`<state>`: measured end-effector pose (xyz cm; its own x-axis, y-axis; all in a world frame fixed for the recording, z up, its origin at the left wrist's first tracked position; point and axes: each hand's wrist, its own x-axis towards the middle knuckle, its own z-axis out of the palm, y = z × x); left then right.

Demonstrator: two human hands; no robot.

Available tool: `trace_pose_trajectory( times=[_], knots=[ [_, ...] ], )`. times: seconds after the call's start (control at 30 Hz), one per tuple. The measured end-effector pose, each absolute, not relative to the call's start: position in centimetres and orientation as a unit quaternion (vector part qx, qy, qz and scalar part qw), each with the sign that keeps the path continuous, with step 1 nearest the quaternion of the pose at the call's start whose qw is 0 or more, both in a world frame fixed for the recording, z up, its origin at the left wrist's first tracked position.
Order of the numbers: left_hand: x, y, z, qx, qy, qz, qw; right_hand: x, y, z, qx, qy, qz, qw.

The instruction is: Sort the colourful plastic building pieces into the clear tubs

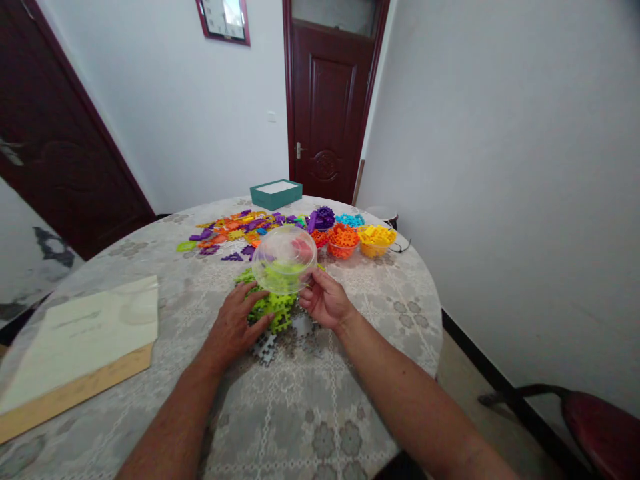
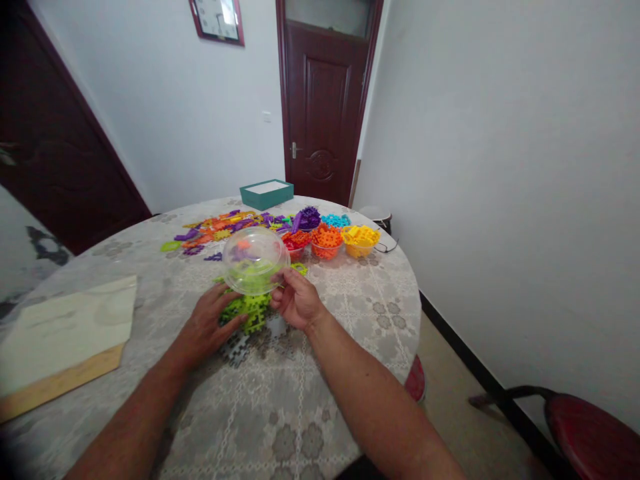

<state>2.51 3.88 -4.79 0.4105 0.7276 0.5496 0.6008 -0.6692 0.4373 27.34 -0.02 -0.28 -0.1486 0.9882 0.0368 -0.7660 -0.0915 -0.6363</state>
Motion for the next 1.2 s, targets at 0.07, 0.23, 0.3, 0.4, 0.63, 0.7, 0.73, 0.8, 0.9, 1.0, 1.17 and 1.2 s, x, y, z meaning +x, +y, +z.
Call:
trace_pose_trajectory(
  times=[0.07,0.23,0.3,0.4,0.63,0.7,0.73,0.8,0.9,1.0,1.17,1.2],
  knots=[
    [2.1,4.2,-5.2,0.834,0.402,0.372,0.065,28.1,-0.4,1.0,-0.219,-0.287,0.678,0.641],
    [1.9,4.2,-5.2,0.835,0.398,0.378,0.041,31.3,-2.3,4.0,-0.289,-0.362,0.535,0.707],
    [1.9,4.2,-4.9,0.831,0.402,0.384,0.031,33.0,-3.7,4.4,-0.337,-0.403,0.451,0.721],
    [1.7,4.3,-4.8,0.822,0.412,0.393,0.012,36.2,-6.8,4.3,-0.468,-0.473,0.265,0.698],
    [1.8,4.2,-4.7,0.776,0.475,0.415,0.002,46.7,-11.4,1.8,-0.664,-0.594,-0.185,0.414],
    [2.1,4.0,-4.4,0.785,0.454,0.421,0.009,49.3,-11.2,0.8,-0.687,-0.594,-0.233,0.348],
    [2.3,3.9,-4.2,0.796,0.435,0.421,0.014,50.3,-11.0,0.3,-0.694,-0.593,-0.246,0.325],
    [2.6,3.8,-4.2,0.821,0.399,0.408,0.022,51.7,-10.4,-0.6,-0.703,-0.593,-0.259,0.296],
    [2.8,4.0,-4.8,0.849,0.377,0.37,0.02,52.4,-9.5,-1.7,-0.71,-0.592,-0.264,0.275],
    [2.8,4.3,-5.4,0.859,0.38,0.343,0.018,52.6,-8.5,-2.6,-0.726,-0.579,-0.263,0.263],
    [2.6,4.4,-5.3,0.851,0.387,0.355,0.004,53.0,-7.0,-3.9,-0.744,-0.57,-0.243,0.251],
    [2.6,4.4,-5.2,0.849,0.388,0.358,-0.002,53.0,-6.9,-4.0,-0.747,-0.566,-0.243,0.25]
  ],
)
